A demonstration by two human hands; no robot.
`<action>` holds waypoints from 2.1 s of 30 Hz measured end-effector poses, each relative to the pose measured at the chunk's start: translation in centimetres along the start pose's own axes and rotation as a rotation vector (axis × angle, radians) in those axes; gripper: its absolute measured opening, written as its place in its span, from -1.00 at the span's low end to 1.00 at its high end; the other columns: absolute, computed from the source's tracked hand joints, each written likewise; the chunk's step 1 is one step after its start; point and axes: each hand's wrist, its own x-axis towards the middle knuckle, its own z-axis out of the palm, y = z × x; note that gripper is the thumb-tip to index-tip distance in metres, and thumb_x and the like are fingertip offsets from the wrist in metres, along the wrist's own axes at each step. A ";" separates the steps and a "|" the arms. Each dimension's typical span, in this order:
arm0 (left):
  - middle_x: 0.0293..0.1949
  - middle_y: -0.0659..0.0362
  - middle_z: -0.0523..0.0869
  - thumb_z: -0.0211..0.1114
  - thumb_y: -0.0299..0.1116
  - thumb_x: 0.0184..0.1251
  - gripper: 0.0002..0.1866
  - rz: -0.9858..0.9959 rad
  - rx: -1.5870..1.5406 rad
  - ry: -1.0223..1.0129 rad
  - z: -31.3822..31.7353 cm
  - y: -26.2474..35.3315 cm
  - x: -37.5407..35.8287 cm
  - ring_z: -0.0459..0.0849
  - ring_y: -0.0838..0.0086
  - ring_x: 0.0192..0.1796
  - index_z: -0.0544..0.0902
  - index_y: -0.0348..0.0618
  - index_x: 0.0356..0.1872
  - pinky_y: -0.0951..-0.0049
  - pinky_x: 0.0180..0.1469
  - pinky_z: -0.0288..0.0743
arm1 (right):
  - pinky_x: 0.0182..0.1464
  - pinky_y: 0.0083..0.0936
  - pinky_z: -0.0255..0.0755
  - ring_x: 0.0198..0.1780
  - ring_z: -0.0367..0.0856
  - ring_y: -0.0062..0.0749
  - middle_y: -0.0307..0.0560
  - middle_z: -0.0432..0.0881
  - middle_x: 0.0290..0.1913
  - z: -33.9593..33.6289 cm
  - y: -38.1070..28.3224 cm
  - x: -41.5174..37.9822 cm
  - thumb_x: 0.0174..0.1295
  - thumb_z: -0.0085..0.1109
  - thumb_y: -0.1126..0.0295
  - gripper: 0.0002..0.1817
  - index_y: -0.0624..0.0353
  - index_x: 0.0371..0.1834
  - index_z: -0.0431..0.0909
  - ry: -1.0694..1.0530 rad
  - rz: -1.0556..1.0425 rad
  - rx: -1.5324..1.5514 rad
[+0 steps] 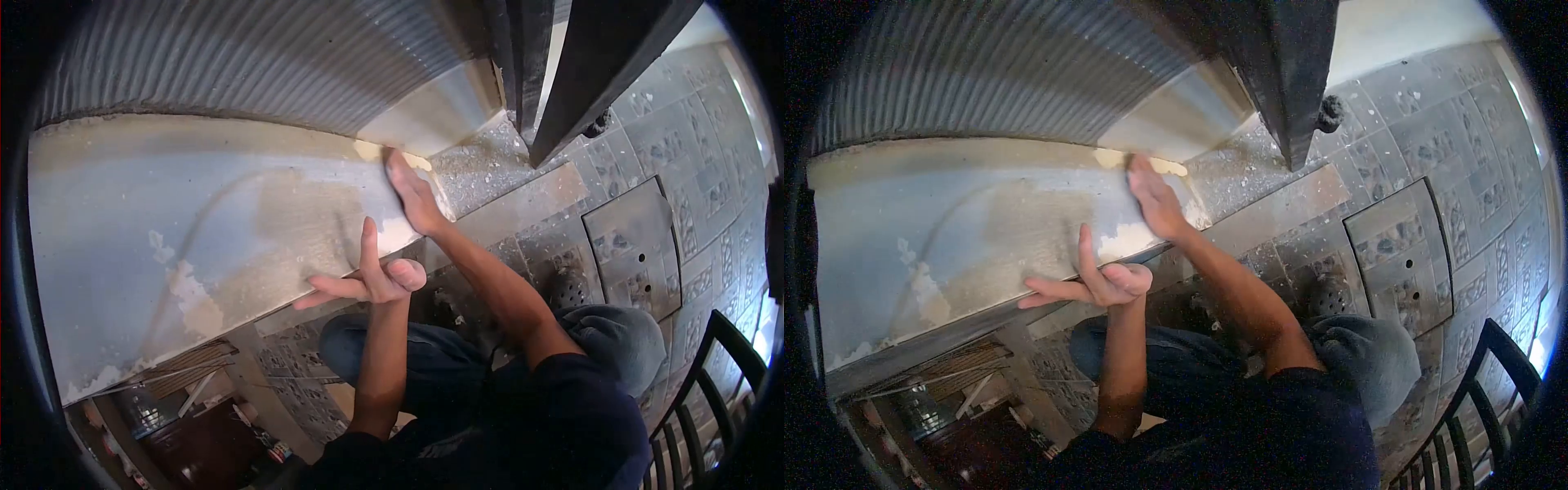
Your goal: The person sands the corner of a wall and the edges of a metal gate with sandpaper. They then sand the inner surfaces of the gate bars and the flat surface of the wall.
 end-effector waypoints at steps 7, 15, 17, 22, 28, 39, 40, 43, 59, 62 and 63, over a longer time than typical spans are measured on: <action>0.48 -0.34 -0.10 -0.27 -0.08 0.47 -0.43 0.006 -0.021 0.007 0.2 -0.2 -0.3 -0.50 -0.22 0.51 0.67 -0.30 -0.14 -0.36 0.36 -0.70 | 0.51 -0.50 -0.17 0.55 -0.02 -0.23 0.09 0.07 0.52 -3.9 7.0 -1.1 0.47 -0.32 -0.07 -0.28 0.33 0.45 0.12 0.104 0.356 -0.093; 0.47 -0.35 -0.06 -0.24 -0.12 0.44 -0.46 0.003 -0.069 -0.023 -0.3 0.0 0.2 -0.47 -0.16 0.53 0.67 -0.31 -0.17 -0.32 0.37 -0.72 | 0.50 -0.44 -0.17 0.53 0.00 -0.07 0.22 0.08 0.50 -2.9 7.6 -2.6 0.47 -0.31 -0.07 -0.27 0.33 0.47 0.05 0.124 0.251 -0.091; 0.45 -0.37 -0.02 -0.22 -0.13 0.43 -0.47 -0.062 -0.069 -0.041 -0.7 0.4 0.0 -0.45 -0.14 0.54 0.67 -0.32 -0.17 -0.28 0.39 -0.73 | 0.49 -0.43 -0.15 0.54 -0.01 -0.07 0.22 0.07 0.50 -2.3 5.2 -2.9 0.47 -0.30 -0.06 -0.27 0.33 0.47 0.05 0.092 0.216 -0.151; 0.46 -0.36 -0.03 -0.20 -0.11 0.42 -0.47 -0.035 -0.066 -0.007 -0.2 0.2 0.0 -0.48 -0.17 0.53 0.68 -0.33 -0.22 -0.30 0.38 -0.69 | 0.47 -0.39 -0.08 0.49 0.08 -0.04 0.24 0.13 0.47 -3.2 5.0 -3.2 0.47 -0.28 -0.04 -0.30 0.34 0.44 0.09 0.069 0.091 -0.227; 0.49 -0.31 -0.12 -0.17 -0.08 0.40 -0.46 -0.047 -0.154 -0.051 -1.1 -0.3 -0.9 -0.57 -0.16 0.51 0.70 -0.30 -0.23 -0.31 0.39 -0.67 | 0.36 -0.33 0.09 0.32 0.30 -0.11 0.24 0.34 0.30 -4.6 13.0 -1.1 0.49 -0.33 0.02 -0.38 0.34 0.36 0.16 0.104 0.178 -0.038; 0.48 -0.33 -0.11 -0.23 -0.10 0.47 -0.44 -0.042 -0.198 -0.065 -1.4 -0.2 -0.5 -0.55 -0.15 0.52 0.69 -0.32 -0.20 -0.24 0.39 -0.74 | 0.44 -0.37 -0.04 0.46 0.12 -0.06 0.21 0.23 0.39 -4.3 7.1 -5.0 0.49 -0.41 -0.04 -0.33 0.30 0.43 0.06 0.113 0.315 -0.164; 0.48 -0.33 -0.11 -0.23 -0.10 0.47 -0.44 -0.048 -0.194 -0.072 -1.2 0.1 -0.5 -0.55 -0.15 0.52 0.69 -0.32 -0.20 -0.24 0.39 -0.74 | 0.46 -0.39 -0.07 0.48 0.09 -0.08 0.20 0.20 0.41 -4.3 7.1 -5.3 0.49 -0.41 -0.04 -0.32 0.30 0.44 0.07 0.123 0.249 -0.172; 0.46 -0.37 -0.06 -0.31 -0.06 0.47 -0.39 -0.012 -0.121 -0.066 -0.5 0.5 -0.9 -0.54 -0.13 0.53 0.64 -0.35 -0.12 -0.27 0.39 -0.72 | 0.45 -0.39 -0.07 0.47 0.10 -0.08 0.20 0.20 0.41 -4.9 9.5 -3.4 0.48 -0.39 -0.05 -0.31 0.31 0.44 0.08 0.087 0.326 -0.076; 0.45 -0.32 0.05 -0.39 0.25 0.43 -0.18 -0.086 -0.409 0.186 -0.7 0.6 -1.0 -0.36 -0.03 0.56 0.50 -0.39 0.10 -0.18 0.47 -0.51 | 0.55 -0.28 -0.41 0.59 -0.32 -0.11 0.12 -0.21 0.58 2.4 -9.2 -3.5 0.47 -0.34 -0.12 -0.19 0.34 0.52 -0.15 -0.322 -0.267 -0.149; 0.45 -0.34 0.00 -0.39 0.05 0.49 -0.31 -0.032 -0.563 0.361 -2.2 -1.1 2.8 -0.24 -0.09 0.55 0.43 -0.41 0.16 -0.16 0.50 -0.40 | 0.55 -0.25 -0.41 0.59 -0.30 -0.06 0.16 -0.19 0.57 2.6 -11.3 -2.9 0.47 -0.30 -0.08 -0.20 0.38 0.50 -0.12 -0.384 -0.452 -0.173; 0.45 -0.35 -0.02 -0.39 -0.02 0.51 -0.36 0.001 -0.614 0.419 -2.6 -2.0 3.5 -0.21 -0.10 0.55 0.41 -0.42 0.18 -0.16 0.51 -0.36 | 0.55 -0.26 -0.41 0.59 -0.30 -0.05 0.16 -0.19 0.57 2.8 -10.8 -2.5 0.47 -0.30 -0.07 -0.21 0.39 0.50 -0.13 -0.411 -0.549 -0.179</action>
